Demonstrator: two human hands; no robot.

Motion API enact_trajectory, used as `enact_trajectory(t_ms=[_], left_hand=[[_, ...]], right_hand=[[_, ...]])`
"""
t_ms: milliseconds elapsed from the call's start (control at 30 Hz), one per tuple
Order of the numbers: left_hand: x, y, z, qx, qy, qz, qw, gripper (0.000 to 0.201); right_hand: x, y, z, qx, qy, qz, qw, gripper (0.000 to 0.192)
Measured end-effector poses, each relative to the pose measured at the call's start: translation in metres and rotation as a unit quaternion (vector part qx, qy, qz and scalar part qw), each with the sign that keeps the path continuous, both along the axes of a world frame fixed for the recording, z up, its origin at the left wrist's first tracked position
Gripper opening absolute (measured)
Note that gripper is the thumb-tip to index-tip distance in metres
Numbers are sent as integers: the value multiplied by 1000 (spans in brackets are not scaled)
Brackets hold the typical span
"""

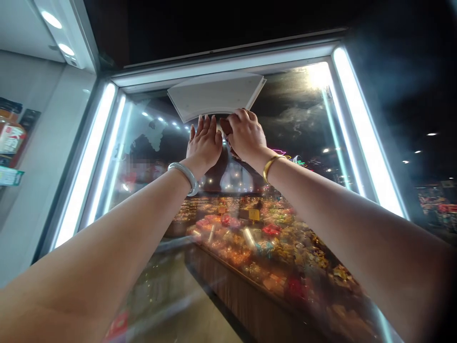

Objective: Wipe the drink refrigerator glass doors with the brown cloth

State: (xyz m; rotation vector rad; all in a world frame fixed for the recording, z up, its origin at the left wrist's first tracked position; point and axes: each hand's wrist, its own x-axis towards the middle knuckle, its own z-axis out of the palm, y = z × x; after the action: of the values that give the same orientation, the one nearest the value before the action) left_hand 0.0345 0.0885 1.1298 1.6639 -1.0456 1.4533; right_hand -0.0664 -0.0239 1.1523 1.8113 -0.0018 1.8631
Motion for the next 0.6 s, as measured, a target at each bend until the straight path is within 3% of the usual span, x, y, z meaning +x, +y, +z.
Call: enact_trajectory(t_ms=[67, 133, 233, 300, 367, 433, 533, 600], left_hand=[[5, 4, 0, -3, 1, -4, 1000, 67], [12, 8, -3, -2, 4, -4, 1000, 66], [22, 15, -13, 7, 5, 3, 1000, 66], [28, 18, -19, 14, -11, 7, 1000, 66], [33, 21, -22, 17, -28, 9, 999, 66], [37, 24, -20, 16, -29, 11, 999, 66], [43, 30, -14, 3, -15, 16, 1000, 67], [48, 33, -11, -6, -8, 20, 1000, 68]], right_hand=[[14, 13, 0, 5, 3, -4, 1000, 36], [23, 21, -13, -6, 16, -10, 1000, 36], [17, 18, -40, -49, 56, -17, 997, 39], [5, 10, -49, -75, 80, -23, 994, 40], [-5, 3, -43, -71, 77, -28, 994, 42], [-5, 2, -26, -39, 49, -23, 998, 42], [17, 16, -1, -1, 4, -3, 1000, 39], [37, 30, 4, -3, 6, 4, 1000, 38]])
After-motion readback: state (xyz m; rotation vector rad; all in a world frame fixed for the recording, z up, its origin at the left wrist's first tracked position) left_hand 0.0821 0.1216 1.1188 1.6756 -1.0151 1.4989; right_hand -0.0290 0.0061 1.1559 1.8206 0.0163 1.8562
